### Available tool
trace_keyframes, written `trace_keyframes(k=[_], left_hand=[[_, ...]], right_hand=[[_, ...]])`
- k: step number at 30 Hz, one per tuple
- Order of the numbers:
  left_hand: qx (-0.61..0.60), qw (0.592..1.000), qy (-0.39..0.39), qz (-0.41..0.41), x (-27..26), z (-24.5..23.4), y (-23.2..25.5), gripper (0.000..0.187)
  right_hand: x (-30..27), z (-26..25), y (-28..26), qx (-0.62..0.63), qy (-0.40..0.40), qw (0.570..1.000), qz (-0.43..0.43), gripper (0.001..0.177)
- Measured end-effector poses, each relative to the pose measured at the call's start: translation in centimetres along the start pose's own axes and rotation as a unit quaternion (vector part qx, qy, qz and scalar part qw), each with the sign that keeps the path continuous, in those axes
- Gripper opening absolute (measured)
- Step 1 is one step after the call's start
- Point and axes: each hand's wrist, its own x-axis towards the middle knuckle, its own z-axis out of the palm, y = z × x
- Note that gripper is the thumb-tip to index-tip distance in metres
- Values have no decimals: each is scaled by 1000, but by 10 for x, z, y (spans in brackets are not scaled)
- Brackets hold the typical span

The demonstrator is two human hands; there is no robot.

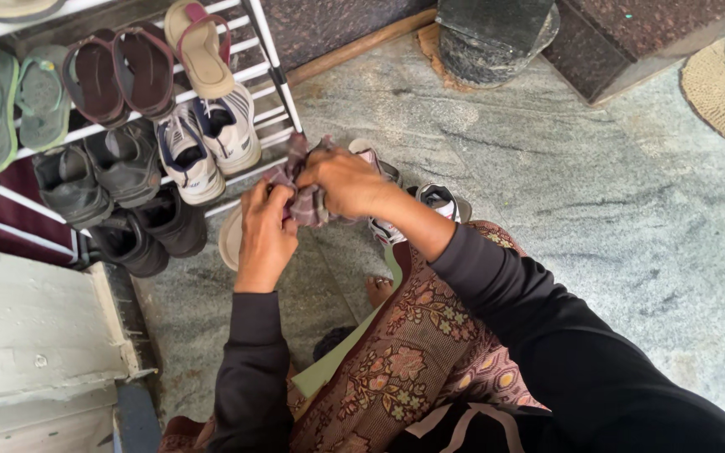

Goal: The person cleans various shoes and sandals from a rack with a cloth by hand, wiping the surfaces and soles before placing them back on the rack or on the floor.

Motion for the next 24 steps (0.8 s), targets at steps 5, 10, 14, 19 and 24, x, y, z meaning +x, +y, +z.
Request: trace_keyframes(k=[5, 10, 14, 19, 24], left_hand=[[6, 998, 45, 42, 3, -4, 8, 42], [5, 999, 33, 34, 4, -11, 11, 35], [-19, 998, 43, 37, 6, -12, 12, 37], [-18, 999, 40, -1, 3, -24, 11, 39], [-9, 997, 73, 22, 3, -26, 8, 46]], right_hand=[[7, -1, 13, -5, 7, 1000, 26, 72], [16, -1, 27, 36, 14, 994, 100, 59], [15, -19, 29, -49, 237, 957, 157, 30], [-1, -26, 16, -82, 334, 933, 102, 31], [-5, -4, -5, -67, 255, 960, -92, 28]])
